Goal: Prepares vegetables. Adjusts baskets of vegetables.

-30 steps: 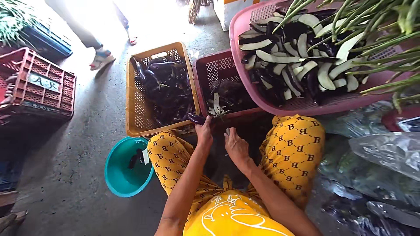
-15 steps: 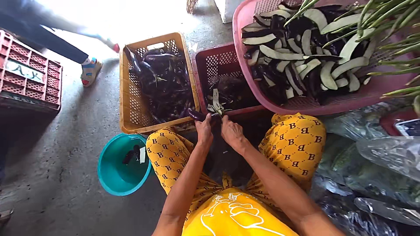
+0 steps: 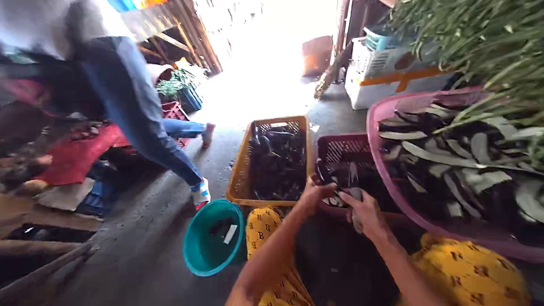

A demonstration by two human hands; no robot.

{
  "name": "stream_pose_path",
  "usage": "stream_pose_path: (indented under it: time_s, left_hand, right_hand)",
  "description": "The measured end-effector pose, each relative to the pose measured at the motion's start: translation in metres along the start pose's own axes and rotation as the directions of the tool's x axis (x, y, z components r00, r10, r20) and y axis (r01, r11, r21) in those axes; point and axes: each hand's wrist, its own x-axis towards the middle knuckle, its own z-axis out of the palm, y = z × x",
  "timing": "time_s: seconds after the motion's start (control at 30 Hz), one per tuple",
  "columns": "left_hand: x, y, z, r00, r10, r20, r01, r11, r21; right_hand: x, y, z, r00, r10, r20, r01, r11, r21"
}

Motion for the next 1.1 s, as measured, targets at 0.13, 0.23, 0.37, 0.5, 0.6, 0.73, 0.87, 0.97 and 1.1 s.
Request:
stream_pose_path:
  time_s: [0.13, 0.23, 0.37, 0.5, 0.6, 0.73, 0.87, 0.97, 1.1]
  left_hand:
    - [0.021, -0.019, -0.002, 0.990, 0.006, 0.144, -0.008, 1.000, 0.010]
    - [0.032, -0.040, 0.001, 0.999, -0.028, 0.023, 0.031, 0.990, -0.138]
    - [0.040, -0.041, 0.002, 0.982, -0.147, -0.120, 0.093, 0.923, -0.375]
    - [0.038, -0.039, 0.001, 0.980, -0.184, -0.080, 0.131, 0.891, -0.434]
    - [0.037, -0.040, 0.002, 0.979, -0.198, -0.056, 0.153, 0.880, -0.450]
    - [0.034, -0.039, 0.005, 0.982, -0.179, -0.052, 0.138, 0.886, -0.444]
    - [0.032, -0.040, 0.007, 0.979, -0.192, -0.067, 0.144, 0.886, -0.440]
    - [0.031, -0.040, 0.007, 0.975, -0.187, -0.123, 0.123, 0.907, -0.404]
    - [0.027, -0.042, 0.007, 0.973, -0.148, -0.175, 0.085, 0.942, -0.325]
  right_hand:
    - [0.006, 0.013, 0.000, 0.992, -0.095, -0.079, 0.092, 0.995, -0.045]
    - [-0.002, 0.025, 0.005, 0.996, -0.077, -0.048, 0.067, 0.979, -0.192]
    - [-0.024, 0.046, 0.021, 0.988, -0.116, -0.102, 0.061, 0.897, -0.437]
    - [-0.046, 0.074, 0.037, 0.935, -0.335, -0.113, 0.206, 0.775, -0.597]
    - [-0.051, 0.089, 0.047, 0.871, -0.480, -0.102, 0.318, 0.710, -0.628]
    - [-0.051, 0.088, 0.055, 0.822, -0.561, -0.095, 0.377, 0.662, -0.648]
    - [-0.047, 0.085, 0.057, 0.827, -0.555, -0.092, 0.346, 0.631, -0.695]
    - [-0.048, 0.083, 0.057, 0.850, -0.520, -0.087, 0.308, 0.623, -0.718]
    - [-0.050, 0.077, 0.058, 0.887, -0.455, -0.078, 0.243, 0.603, -0.760]
